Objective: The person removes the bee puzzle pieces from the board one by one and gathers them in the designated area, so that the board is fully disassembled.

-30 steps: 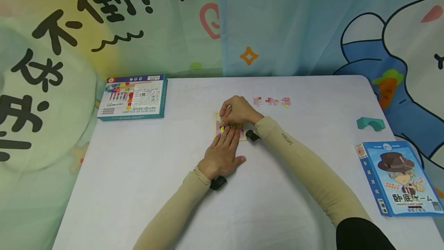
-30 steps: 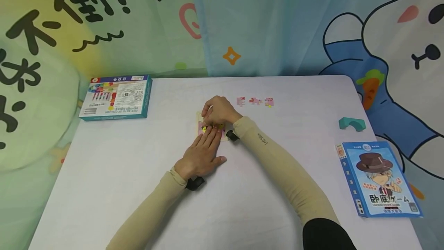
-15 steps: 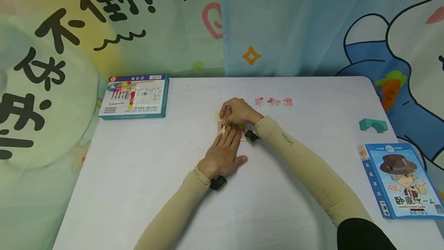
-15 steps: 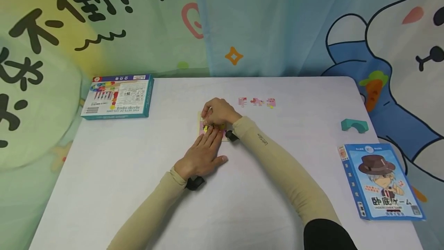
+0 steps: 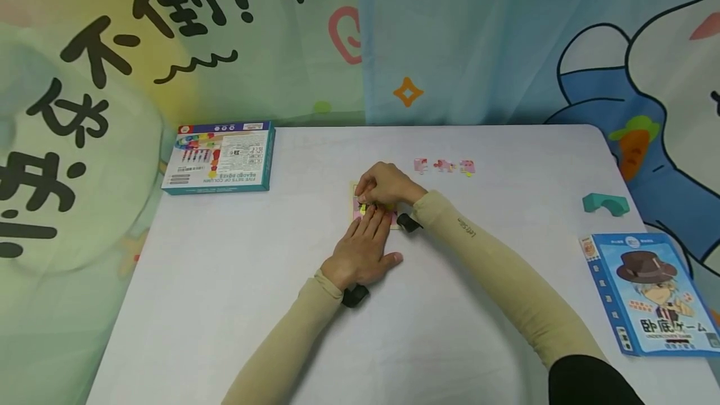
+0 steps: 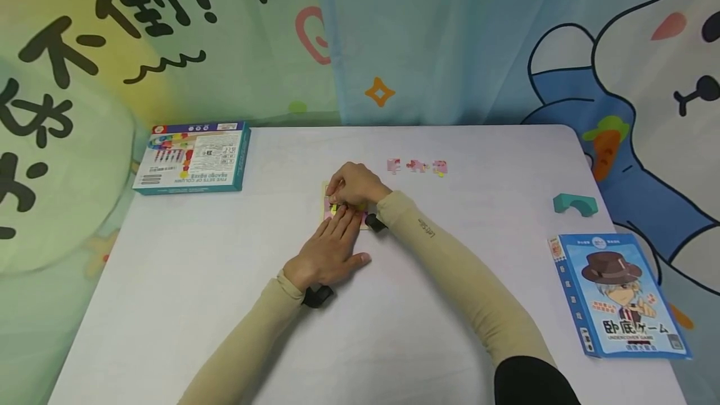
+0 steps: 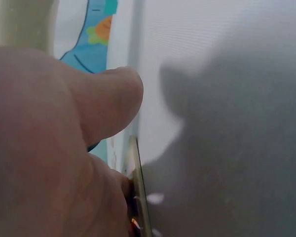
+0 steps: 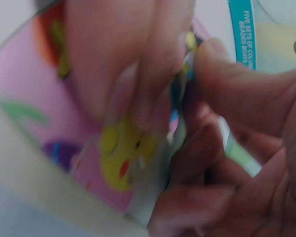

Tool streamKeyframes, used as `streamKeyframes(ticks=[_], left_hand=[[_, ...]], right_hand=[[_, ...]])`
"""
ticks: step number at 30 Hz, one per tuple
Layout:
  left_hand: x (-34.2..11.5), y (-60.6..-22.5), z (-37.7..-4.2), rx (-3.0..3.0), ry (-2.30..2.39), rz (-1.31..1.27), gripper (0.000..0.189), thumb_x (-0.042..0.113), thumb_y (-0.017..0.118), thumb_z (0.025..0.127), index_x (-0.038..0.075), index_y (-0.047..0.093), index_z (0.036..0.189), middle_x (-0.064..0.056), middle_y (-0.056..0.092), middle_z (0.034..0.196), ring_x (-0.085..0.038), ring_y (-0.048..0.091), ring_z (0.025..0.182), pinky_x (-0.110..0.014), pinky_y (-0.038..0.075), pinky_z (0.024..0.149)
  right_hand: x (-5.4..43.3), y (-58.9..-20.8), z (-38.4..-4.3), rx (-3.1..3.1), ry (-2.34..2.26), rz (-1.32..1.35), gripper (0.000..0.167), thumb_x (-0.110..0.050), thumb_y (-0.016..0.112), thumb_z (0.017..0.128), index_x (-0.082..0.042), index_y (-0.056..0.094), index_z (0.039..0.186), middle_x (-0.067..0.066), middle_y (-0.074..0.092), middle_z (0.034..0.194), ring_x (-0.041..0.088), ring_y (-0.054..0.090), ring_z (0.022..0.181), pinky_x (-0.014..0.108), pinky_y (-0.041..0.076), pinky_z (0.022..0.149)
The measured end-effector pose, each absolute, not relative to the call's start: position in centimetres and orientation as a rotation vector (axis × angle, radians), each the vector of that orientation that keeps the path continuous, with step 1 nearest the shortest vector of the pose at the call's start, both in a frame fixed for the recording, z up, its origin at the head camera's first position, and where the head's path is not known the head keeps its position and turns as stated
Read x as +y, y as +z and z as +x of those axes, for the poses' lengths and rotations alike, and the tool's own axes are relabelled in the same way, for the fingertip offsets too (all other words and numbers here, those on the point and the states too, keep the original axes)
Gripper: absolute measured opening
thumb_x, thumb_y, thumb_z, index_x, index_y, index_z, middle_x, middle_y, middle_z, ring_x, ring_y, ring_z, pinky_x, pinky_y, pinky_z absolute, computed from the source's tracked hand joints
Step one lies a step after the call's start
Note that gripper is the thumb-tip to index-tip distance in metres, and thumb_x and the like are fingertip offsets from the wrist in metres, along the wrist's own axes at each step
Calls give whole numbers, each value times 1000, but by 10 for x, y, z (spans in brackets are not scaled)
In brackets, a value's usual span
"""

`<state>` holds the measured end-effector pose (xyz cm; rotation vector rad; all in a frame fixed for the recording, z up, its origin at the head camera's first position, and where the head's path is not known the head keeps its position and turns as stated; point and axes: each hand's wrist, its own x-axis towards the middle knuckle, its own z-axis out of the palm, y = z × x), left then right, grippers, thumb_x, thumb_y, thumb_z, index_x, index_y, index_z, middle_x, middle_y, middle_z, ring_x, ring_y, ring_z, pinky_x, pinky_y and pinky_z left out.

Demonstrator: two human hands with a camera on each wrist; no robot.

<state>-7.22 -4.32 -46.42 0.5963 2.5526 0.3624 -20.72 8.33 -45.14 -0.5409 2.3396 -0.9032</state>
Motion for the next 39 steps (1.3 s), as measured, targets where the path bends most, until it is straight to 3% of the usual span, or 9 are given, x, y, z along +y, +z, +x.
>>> streamKeyframes(ticks=[18,24,29,39], left_hand=[[-43,-464,-74,2559,341,608,89,58,43,110,12,-2,171,-6,-8,180,-22,-10,167,-47,6,135],[-42,-462,-75,2570,335,620,88,57,44,110,12,1,172,-5,-6,180,-22,-9,167,-47,8,135],[-42,-462,-74,2560,319,615,87,58,43,110,10,4,172,-7,-3,180,-24,-6,167,-46,8,135],[-44,-475,-76,2545,332,584,91,60,44,109,12,-1,171,-3,-11,180,-21,-12,166,-46,3,135]], right_hand=[[82,-440,-201,2434,-700,-643,18,-25,71,103,-9,77,97,3,73,87,17,65,77,31,52,72],[82,-435,-205,2416,-675,-697,20,-26,63,108,-8,72,106,5,72,94,17,63,79,32,51,74],[89,-438,-208,2370,-817,-680,19,-23,56,112,-6,66,112,7,76,90,18,67,75,31,51,73],[120,-448,-212,2476,-987,-636,24,-23,68,105,-6,70,121,8,79,89,16,69,72,32,49,73]])
